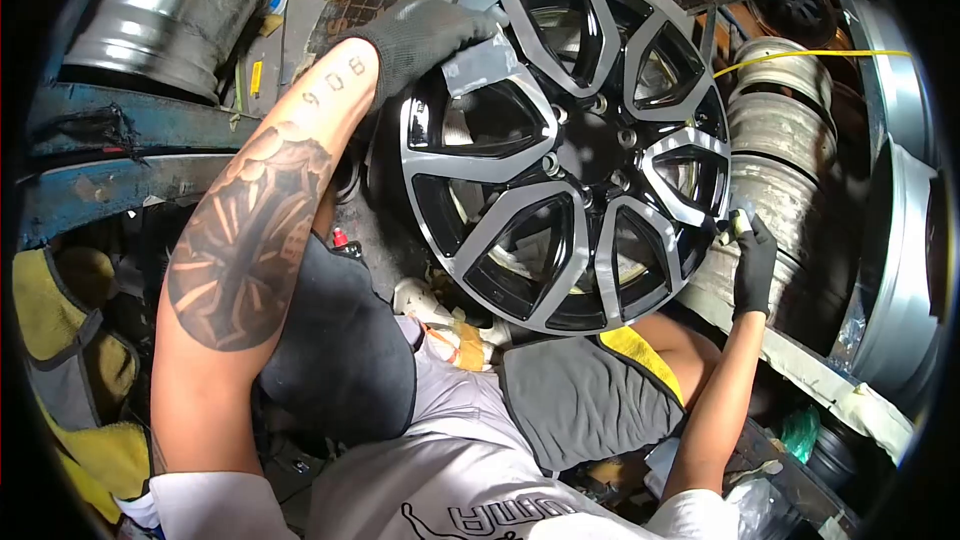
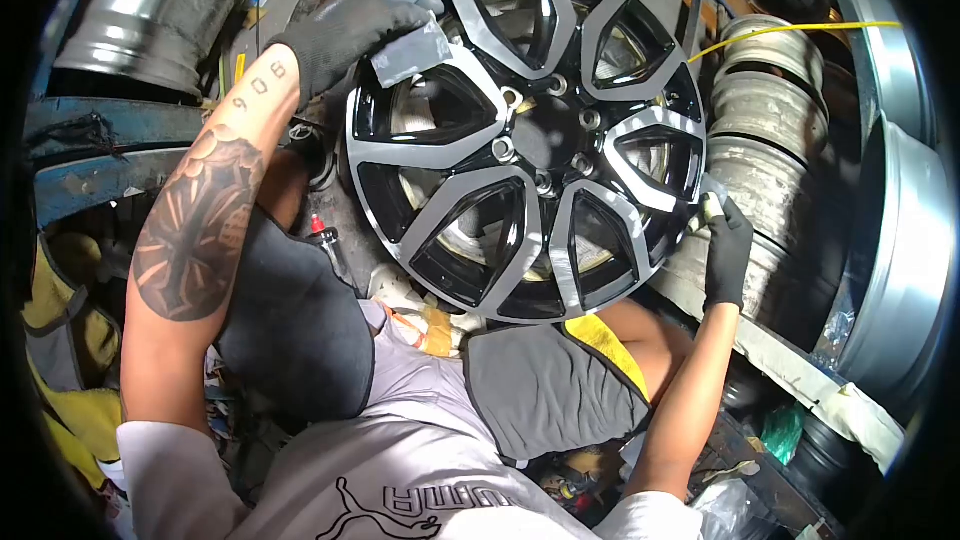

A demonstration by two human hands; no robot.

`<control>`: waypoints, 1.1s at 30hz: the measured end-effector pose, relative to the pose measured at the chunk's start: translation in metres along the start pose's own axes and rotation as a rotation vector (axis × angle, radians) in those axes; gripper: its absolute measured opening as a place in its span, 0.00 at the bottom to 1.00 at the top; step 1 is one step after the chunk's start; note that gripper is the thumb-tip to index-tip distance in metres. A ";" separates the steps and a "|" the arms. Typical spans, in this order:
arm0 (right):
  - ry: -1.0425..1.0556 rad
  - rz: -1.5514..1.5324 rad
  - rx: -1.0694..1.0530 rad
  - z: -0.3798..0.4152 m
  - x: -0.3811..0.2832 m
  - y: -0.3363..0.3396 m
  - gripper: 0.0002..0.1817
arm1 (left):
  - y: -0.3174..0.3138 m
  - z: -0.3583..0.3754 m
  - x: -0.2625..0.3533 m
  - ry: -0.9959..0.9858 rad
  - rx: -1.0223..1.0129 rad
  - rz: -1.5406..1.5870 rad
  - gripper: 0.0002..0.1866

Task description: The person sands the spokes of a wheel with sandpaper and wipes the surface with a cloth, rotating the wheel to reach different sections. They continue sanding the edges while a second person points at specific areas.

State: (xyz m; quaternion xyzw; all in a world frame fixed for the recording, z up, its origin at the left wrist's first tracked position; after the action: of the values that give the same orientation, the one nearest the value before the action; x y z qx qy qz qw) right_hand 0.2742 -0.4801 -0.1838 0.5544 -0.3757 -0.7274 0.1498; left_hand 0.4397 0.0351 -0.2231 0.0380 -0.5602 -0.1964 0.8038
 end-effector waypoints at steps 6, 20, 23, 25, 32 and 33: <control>-0.338 -0.508 -0.241 0.030 0.024 -0.045 0.16 | -0.021 -0.006 -0.004 0.131 0.013 0.321 0.20; -0.256 -0.496 0.243 -0.044 0.046 -0.032 0.10 | -0.032 0.017 -0.006 -0.080 0.021 -0.374 0.22; -0.031 -0.182 0.233 -0.013 -0.031 -0.039 0.12 | -0.015 0.026 0.017 -0.312 0.121 -0.200 0.20; 0.017 -0.362 0.126 0.027 -0.099 -0.069 0.11 | 0.019 0.032 0.043 -0.294 0.199 -0.021 0.17; -0.400 -1.112 -0.658 0.136 -0.150 -0.193 0.22 | 0.050 0.018 0.076 -0.299 0.310 0.325 0.16; -0.667 -1.210 -0.514 0.141 -0.136 -0.196 0.23 | 0.049 0.035 0.090 -0.407 0.337 0.210 0.16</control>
State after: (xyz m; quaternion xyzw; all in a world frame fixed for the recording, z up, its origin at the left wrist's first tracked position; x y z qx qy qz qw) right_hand 0.2301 -0.2084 -0.2150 0.3616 0.1525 -0.8778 -0.2748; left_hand 0.4477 0.0532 -0.1164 0.0725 -0.7356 -0.0199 0.6732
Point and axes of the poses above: each hand's wrist, its own z-axis away from the middle knuckle, its own y-axis out of the back of the hand, x = y × z, the point moved 7 cm from there along -z, towards the middle knuckle, and after that the axes turned 8 degrees about x, right-handed, at the moved point
